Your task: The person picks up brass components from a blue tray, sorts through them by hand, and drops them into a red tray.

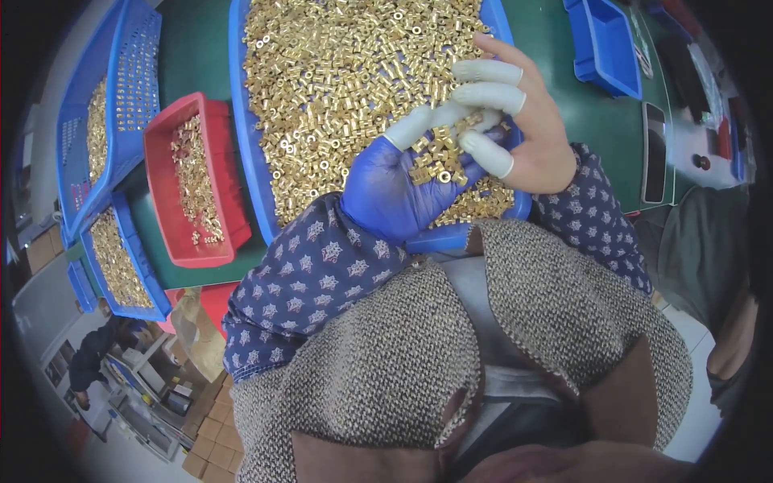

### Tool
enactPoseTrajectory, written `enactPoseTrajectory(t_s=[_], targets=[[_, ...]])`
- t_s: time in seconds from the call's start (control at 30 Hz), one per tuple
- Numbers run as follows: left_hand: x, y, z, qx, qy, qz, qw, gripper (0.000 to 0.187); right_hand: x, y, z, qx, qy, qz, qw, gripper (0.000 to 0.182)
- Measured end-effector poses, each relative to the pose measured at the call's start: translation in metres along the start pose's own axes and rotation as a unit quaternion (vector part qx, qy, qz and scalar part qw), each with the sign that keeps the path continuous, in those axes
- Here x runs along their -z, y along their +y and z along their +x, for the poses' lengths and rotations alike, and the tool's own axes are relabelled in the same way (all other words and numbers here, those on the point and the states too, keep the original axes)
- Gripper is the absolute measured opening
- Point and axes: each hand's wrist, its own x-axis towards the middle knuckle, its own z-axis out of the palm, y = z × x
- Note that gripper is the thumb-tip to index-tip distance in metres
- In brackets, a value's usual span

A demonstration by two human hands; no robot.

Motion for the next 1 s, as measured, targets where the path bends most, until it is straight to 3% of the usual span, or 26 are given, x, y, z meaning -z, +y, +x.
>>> enactPoseTrajectory(t_s=[0.07,0.27,0.4,0.47,0.57,0.67,0.77,0.87,1.0], targets=[[-0.010,0.001,0.001,0.046,0.009,-0.068,0.997,0.043,0.001,0.000,-0.001,-0.035,0.009,-0.002,0.999,0.025],[-0.009,0.001,0.002,0.056,-0.002,-0.091,0.994,0.038,0.000,0.000,-0.003,-0.077,-0.003,0.033,0.996,0.027],[-0.008,0.002,0.000,0.057,0.011,-0.119,0.991,0.047,0.005,0.002,0.001,-0.013,-0.011,0.034,0.999,0.025],[-0.009,0.004,-0.002,0.061,0.052,-0.077,0.994,0.048,0.007,0.000,0.009,0.087,-0.041,0.018,0.995,0.024],[0.003,0.004,0.000,0.065,0.000,-0.102,0.993,0.042,0.005,0.003,0.005,0.090,-0.063,0.015,0.994,0.021],[-0.016,0.001,-0.003,0.028,0.024,-0.035,0.999,0.037,0.008,0.002,0.004,0.068,-0.047,-0.002,0.997,0.022],[-0.009,-0.001,-0.002,0.013,0.026,-0.049,0.998,0.045,0.007,0.004,0.003,0.058,-0.046,-0.011,0.997,0.025],[-0.022,0.000,-0.004,0.013,0.045,0.008,0.999,0.034,0.008,0.003,0.003,0.049,-0.036,-0.009,0.998,0.024],[-0.016,0.001,-0.005,0.003,0.016,-0.016,1.000,0.043,0.010,0.003,0.005,0.072,-0.053,0.005,0.996,0.026]])
